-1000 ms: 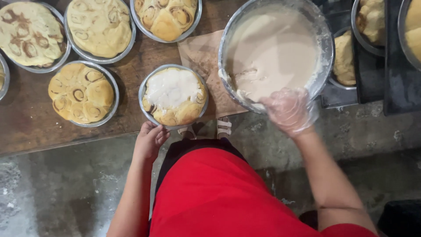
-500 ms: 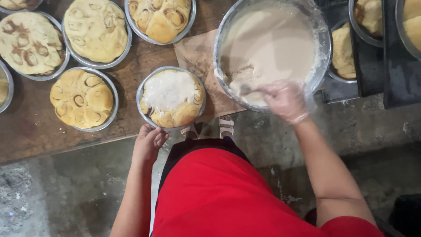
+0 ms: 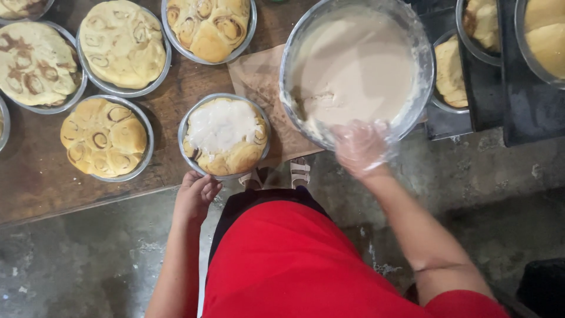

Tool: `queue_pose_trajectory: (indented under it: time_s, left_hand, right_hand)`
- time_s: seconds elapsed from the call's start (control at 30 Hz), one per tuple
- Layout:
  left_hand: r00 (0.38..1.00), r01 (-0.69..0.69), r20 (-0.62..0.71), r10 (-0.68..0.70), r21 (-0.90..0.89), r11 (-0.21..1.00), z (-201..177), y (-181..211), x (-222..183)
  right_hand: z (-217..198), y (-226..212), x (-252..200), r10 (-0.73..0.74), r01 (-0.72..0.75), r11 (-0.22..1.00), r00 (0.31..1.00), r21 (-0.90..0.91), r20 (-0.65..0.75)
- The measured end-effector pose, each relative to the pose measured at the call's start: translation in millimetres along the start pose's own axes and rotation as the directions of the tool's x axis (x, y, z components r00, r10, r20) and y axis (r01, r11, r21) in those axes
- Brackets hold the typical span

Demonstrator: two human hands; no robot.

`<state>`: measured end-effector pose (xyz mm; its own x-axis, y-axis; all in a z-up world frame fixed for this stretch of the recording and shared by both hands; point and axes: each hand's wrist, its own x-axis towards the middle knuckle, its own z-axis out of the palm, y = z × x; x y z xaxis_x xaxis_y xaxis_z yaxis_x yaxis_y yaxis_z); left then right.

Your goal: The person spreads a white glaze over baked pastries in metal tins and sprinkles them with crushed nuts. They repeat this process for several pastries, moving finished ones aside to work on new ones.

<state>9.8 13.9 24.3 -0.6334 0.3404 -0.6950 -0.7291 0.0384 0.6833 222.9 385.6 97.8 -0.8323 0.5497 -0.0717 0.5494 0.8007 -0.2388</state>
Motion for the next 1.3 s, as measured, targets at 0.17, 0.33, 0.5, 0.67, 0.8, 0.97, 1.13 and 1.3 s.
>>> queue_pose_trajectory:
  time_s: [0.17,0.33,0.5,0.67,0.8,0.97,1.13,1.3]
  left_hand:
    - [1.0,0.007,-0.014,-0.006,0.01,1.0,2,2,-2]
    - [1.0,-0.003,-0.005,0.003,-0.001,1.0,2,3,-1]
    - [1.0,-0.004,0.005,0.004,-0.01,1.0,-2,-5,0]
    - [1.0,0.007,0.007,-0.007,-0.023,1.0,0,-7,4]
    - [1.0,0.001,0.015,-0.001,-0.008,1.0,8,-3,-4]
    - [1.0,-0.028,-0.003,0.028,0.09,0.996,22,7,-12]
    - [0.991,-0.132,0.019,0.131,0.103,0.986,35,6,-14]
    - [0.973,-0.214,0.09,0.212,0.019,0.977,42,-7,-5]
  right_hand:
    - [35,-20,38,0.32,-0.39,0.824,0.919,0.41,0.23]
    - [44,-3,46,0.339,-0.196,0.706,0.937,0.68,-0.083]
    - [-9,21,19,0.02,-0.013,0.997,0.995,0.076,-0.093]
    - [13,-2,4,-0.064,0.066,0.998,0.984,0.007,-0.165]
    - [53,16,7,0.041,-0.067,0.853,0.997,0.518,0.062]
    - [64,33,17,0.062,-0.25,0.419,0.967,0.873,0.248]
    - [10,-49,33,-0.127,0.057,0.58,0.992,0.812,0.021]
    - [-20,-137,16,-0.568,0.603,0.798,0.749,-0.004,-0.343]
